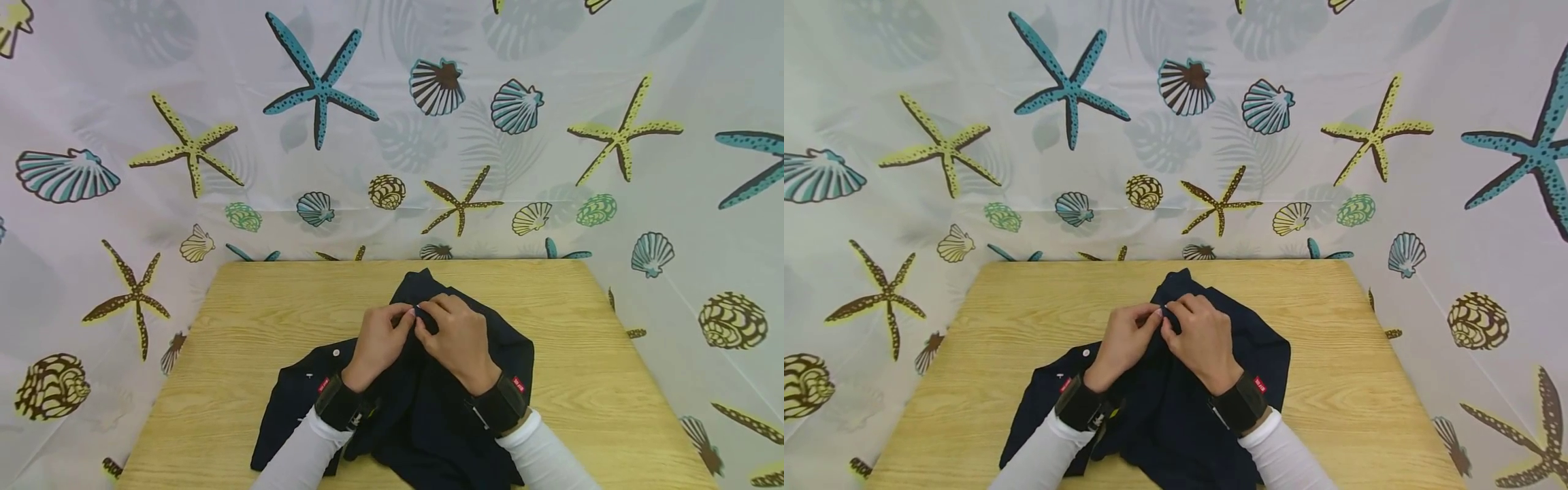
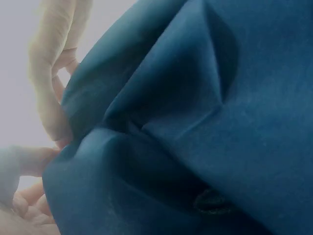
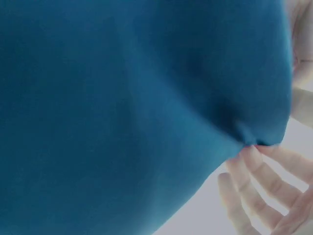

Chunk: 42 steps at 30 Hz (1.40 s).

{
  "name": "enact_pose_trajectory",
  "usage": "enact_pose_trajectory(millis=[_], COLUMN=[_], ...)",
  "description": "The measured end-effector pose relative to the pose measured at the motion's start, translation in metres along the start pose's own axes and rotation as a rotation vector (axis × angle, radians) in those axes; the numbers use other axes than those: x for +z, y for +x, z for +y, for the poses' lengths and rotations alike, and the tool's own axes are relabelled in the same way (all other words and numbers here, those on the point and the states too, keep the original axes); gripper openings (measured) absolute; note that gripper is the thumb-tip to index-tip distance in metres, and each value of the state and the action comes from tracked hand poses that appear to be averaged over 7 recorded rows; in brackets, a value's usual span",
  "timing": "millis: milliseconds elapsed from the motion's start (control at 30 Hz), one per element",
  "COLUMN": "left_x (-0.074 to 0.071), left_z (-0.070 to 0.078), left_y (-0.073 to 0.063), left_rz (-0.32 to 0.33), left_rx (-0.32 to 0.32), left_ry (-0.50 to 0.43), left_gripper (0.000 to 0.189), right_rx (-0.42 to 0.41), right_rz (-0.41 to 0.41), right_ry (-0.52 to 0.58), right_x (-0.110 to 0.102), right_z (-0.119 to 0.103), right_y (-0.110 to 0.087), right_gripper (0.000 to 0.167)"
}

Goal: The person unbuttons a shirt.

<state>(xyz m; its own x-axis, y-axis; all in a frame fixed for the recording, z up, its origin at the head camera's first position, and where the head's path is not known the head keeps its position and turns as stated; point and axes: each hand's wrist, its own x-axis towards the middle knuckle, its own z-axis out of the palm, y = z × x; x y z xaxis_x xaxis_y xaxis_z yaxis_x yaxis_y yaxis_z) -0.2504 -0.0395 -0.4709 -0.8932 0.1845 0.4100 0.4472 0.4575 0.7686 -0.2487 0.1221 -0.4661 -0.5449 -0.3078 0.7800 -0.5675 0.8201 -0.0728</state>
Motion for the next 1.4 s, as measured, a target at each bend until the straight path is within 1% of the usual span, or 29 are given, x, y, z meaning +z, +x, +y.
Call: enact_pose_trajectory(millis=[100,167,233,367,433,533,600,667,733,833,867,933,1000,1067,1167,1233,1400], left_x=[0.004,0.007,0.010,0.015,0.018,0.021,0.021,0.021,0.020,0.019,0.019,0.019,0.020,0.021,0.022,0.022,0.024], left_z=[-0.002,-0.004,-0.006,-0.010,-0.012,-0.014,-0.013,-0.014,-0.014,-0.016,-0.016,-0.017,-0.018,-0.019,-0.019,-0.021,-0.025], left_y=[-0.002,-0.003,-0.005,-0.008,-0.009,-0.010,-0.011,-0.012,-0.013,-0.014,-0.014,-0.014,-0.013,-0.014,-0.016,-0.016,-0.018], left_rz=[-0.011,-0.011,-0.010,-0.001,0.004,-0.005,-0.014,-0.018,-0.023,-0.040,-0.048,-0.057,-0.052,-0.041,-0.026,-0.023,-0.031], left_rx=[0.021,0.034,0.048,0.089,0.102,0.089,0.058,0.038,0.018,-0.002,-0.008,-0.012,-0.008,-0.008,-0.011,-0.022,-0.028], left_ry=[0.037,0.064,0.087,0.133,0.151,0.160,0.158,0.168,0.181,0.200,0.204,0.212,0.218,0.222,0.210,0.190,0.166], left_gripper=[0.018,0.018,0.017,0.015,0.014,0.015,0.016,0.016,0.016,0.017,0.017,0.017,0.017,0.017,0.018,0.019,0.020], right_rx=[0.058,0.089,0.112,0.169,0.198,0.232,0.235,0.207,0.155,0.048,0.019,-0.019,-0.028,-0.013,0.031,0.058,0.180], right_rz=[-0.008,-0.030,-0.071,-0.193,-0.268,-0.374,-0.422,-0.425,-0.405,-0.362,-0.359,-0.368,-0.394,-0.410,-0.399,-0.358,-0.289], right_ry=[0.008,0.016,0.028,0.082,0.111,0.147,0.158,0.150,0.132,0.079,0.059,0.037,0.015,0.014,0.060,0.099,0.239], right_x=[0.003,0.005,0.005,0.006,0.006,0.006,0.006,0.006,0.006,0.004,0.004,0.003,0.003,0.003,0.006,0.009,0.015], right_z=[-0.003,-0.004,-0.005,-0.005,-0.005,-0.004,-0.003,-0.001,0.001,0.004,0.005,0.006,0.007,0.006,0.006,0.006,0.007], right_y=[-0.003,-0.005,-0.006,-0.008,-0.008,-0.008,-0.010,-0.012,-0.014,-0.015,-0.015,-0.014,-0.012,-0.012,-0.015,-0.017,-0.020], right_gripper=[0.010,0.010,0.013,0.023,0.024,0.025,0.026,0.025,0.024,0.022,0.021,0.019,0.016,0.013,0.013,0.014,0.015])
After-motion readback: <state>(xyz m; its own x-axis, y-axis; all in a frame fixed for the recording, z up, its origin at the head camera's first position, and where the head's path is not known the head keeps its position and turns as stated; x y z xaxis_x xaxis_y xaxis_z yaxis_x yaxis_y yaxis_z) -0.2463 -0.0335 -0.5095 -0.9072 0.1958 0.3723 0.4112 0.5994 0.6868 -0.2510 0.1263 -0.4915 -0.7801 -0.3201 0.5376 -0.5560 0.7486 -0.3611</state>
